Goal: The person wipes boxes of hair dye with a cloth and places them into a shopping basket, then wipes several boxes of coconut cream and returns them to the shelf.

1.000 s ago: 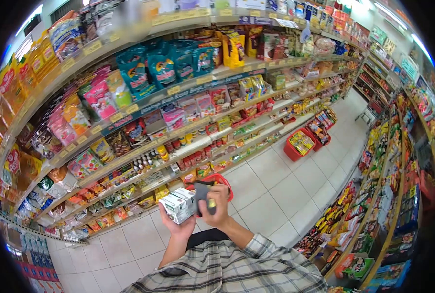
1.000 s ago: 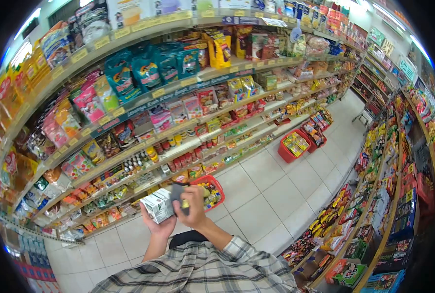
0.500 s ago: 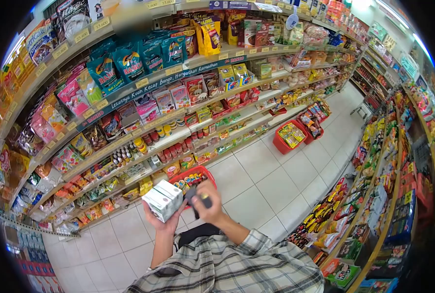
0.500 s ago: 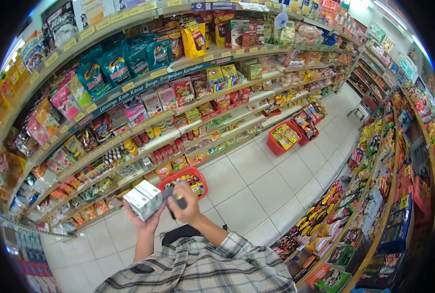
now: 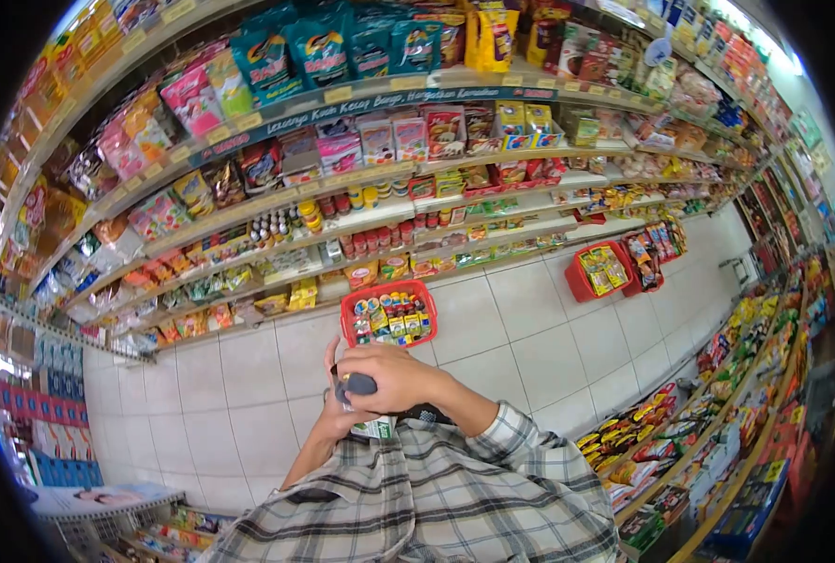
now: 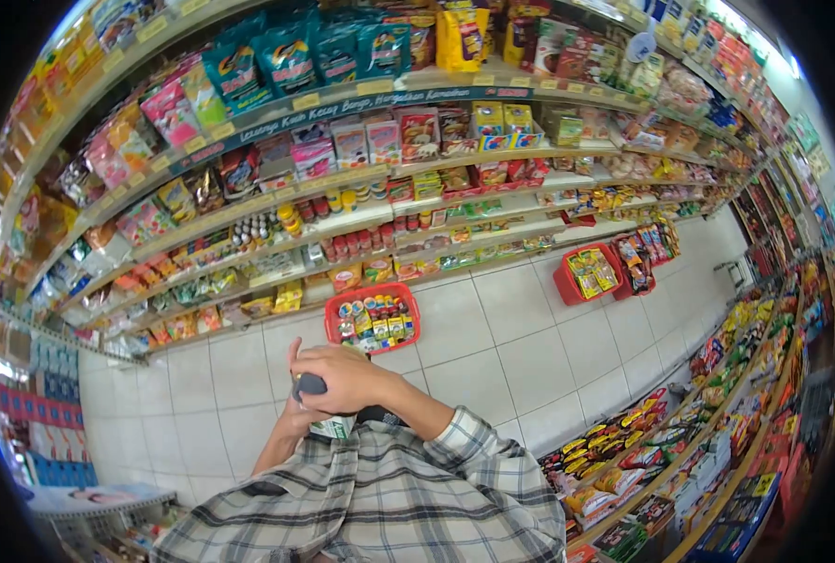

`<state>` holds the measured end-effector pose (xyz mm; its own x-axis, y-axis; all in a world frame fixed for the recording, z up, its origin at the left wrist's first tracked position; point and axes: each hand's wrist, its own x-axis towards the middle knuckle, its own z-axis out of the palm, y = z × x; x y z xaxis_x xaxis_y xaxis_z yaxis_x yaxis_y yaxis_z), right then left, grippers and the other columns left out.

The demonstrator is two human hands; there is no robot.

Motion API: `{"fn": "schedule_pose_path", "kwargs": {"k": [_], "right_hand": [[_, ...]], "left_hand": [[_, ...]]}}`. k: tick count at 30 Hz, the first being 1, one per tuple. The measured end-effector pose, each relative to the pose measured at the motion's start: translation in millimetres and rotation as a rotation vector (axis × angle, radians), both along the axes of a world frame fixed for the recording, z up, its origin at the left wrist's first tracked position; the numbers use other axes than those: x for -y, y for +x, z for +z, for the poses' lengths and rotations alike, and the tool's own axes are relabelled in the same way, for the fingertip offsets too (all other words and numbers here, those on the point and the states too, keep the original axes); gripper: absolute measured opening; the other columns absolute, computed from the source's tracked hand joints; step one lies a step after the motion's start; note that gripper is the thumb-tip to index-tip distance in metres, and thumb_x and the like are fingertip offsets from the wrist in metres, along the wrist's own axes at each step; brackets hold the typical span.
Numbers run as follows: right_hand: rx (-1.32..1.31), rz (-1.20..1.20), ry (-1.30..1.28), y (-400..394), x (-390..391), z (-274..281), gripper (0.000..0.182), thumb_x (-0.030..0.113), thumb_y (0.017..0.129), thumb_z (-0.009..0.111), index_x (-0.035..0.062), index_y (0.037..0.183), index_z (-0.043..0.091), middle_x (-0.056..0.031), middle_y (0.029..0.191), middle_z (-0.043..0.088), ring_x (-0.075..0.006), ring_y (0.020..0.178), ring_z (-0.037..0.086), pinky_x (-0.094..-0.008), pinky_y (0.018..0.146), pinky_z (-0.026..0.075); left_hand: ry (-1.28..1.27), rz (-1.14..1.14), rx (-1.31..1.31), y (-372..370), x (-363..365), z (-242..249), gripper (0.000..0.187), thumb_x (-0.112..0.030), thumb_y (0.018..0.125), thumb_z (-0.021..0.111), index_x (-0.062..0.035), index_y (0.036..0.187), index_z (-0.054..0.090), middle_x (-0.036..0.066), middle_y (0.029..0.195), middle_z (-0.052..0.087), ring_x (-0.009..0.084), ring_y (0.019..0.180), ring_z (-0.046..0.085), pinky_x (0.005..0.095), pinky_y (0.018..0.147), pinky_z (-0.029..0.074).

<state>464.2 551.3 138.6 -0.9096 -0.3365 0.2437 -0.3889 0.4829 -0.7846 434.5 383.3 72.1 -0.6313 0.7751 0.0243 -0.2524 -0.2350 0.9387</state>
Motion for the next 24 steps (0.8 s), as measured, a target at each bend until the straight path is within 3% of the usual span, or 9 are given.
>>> {"fn": "schedule_pose_path", "kwargs": {"k": [2,3,8,10,12,15,17,21,24], "right_hand": [[0.029,-0.017,0.040,-12.2,-1.4,-13.9,0.030,0.025,0.073,0.067,0.0058,0.095,0.061,-0.0142,0.093,0.061,-0.0352,0.088,0.060,-0.0433,0.075,0.047],[-0.004,-0.032,-0.057,-19.7,-3.2,-26.7,0.031,0.024,0.073,0.067,0.0053,0.096,0.061,-0.0168,0.091,0.062,-0.0371,0.086,0.060,-0.0441,0.073,0.049],[0.266,-0.251,-0.118,-45.0,-24.7,-71.2,0.029,0.023,0.074,0.065,0.0001,0.092,0.063,-0.0205,0.082,0.063,-0.0365,0.078,0.063,-0.0418,0.071,0.050],[0.049,-0.437,-0.256,-48.0,-26.7,-72.5,0.025,0.017,0.074,0.067,-0.0013,0.090,0.060,-0.0169,0.081,0.061,-0.0330,0.074,0.061,-0.0372,0.070,0.049],[0.168,-0.427,-0.350,-39.2,-31.4,-42.5,0.021,0.013,0.074,0.067,-0.0011,0.086,0.059,-0.0153,0.083,0.059,-0.0313,0.075,0.060,-0.0371,0.069,0.048],[-0.112,-0.171,-0.283,-14.3,-12.5,24.6,0.014,0.004,0.072,0.066,0.0007,0.081,0.056,-0.0116,0.076,0.055,-0.0236,0.070,0.055,-0.0324,0.067,0.045],[-0.166,-0.023,-0.118,-2.8,4.3,41.5,0.014,0.004,0.070,0.066,0.0017,0.081,0.057,-0.0122,0.076,0.054,-0.0280,0.071,0.055,-0.0339,0.066,0.044],[-0.232,-0.038,-0.054,-12.8,5.3,7.9,0.015,0.006,0.070,0.067,0.0013,0.080,0.057,-0.0132,0.078,0.055,-0.0290,0.072,0.057,-0.0350,0.066,0.045],[-0.063,-0.215,-0.170,-28.4,-14.5,-39.8,0.020,0.010,0.069,0.067,0.0006,0.085,0.059,-0.0136,0.081,0.059,-0.0300,0.074,0.059,-0.0358,0.068,0.047]], "left_hand": [[-0.046,0.028,-0.024,2.5,5.1,2.0,0.139,-0.017,0.056,0.088,-0.0202,0.150,-0.015,0.016,0.144,0.029,0.0326,0.132,0.039,0.0413,0.109,0.033],[-0.029,0.001,0.001,4.0,8.5,-0.3,0.145,-0.012,0.059,0.089,-0.0196,0.146,-0.027,0.019,0.141,0.033,0.0313,0.132,0.038,0.0417,0.110,0.030],[0.092,-0.025,0.206,16.3,7.9,-7.4,0.142,-0.010,0.063,0.086,-0.0257,0.145,-0.029,0.023,0.140,0.036,0.0305,0.131,0.039,0.0401,0.109,0.030],[0.109,0.012,0.211,14.1,7.3,-5.1,0.141,-0.010,0.064,0.085,-0.0257,0.145,-0.030,0.024,0.140,0.037,0.0306,0.132,0.039,0.0401,0.109,0.029],[0.104,0.072,0.168,6.0,3.4,4.1,0.141,-0.009,0.064,0.085,-0.0243,0.145,-0.030,0.024,0.140,0.037,0.0311,0.133,0.037,0.0403,0.109,0.029],[-0.042,0.097,-0.078,-4.5,3.5,9.1,0.141,-0.009,0.065,0.085,-0.0212,0.144,-0.030,0.023,0.144,0.032,0.0303,0.134,0.035,0.0411,0.110,0.028],[-0.044,0.083,-0.222,-14.3,6.7,-5.1,0.141,-0.010,0.063,0.087,-0.0180,0.145,-0.028,0.022,0.150,0.021,0.0301,0.135,0.034,0.0418,0.111,0.027],[0.046,0.158,-0.173,-7.5,7.8,10.1,0.142,-0.010,0.061,0.087,-0.0198,0.146,-0.026,0.023,0.147,0.026,0.0312,0.133,0.036,0.0415,0.110,0.029],[0.104,0.128,0.015,0.8,13.4,10.1,0.143,-0.009,0.060,0.086,-0.0231,0.146,-0.027,0.024,0.143,0.035,0.0313,0.131,0.040,0.0408,0.108,0.031]]}}
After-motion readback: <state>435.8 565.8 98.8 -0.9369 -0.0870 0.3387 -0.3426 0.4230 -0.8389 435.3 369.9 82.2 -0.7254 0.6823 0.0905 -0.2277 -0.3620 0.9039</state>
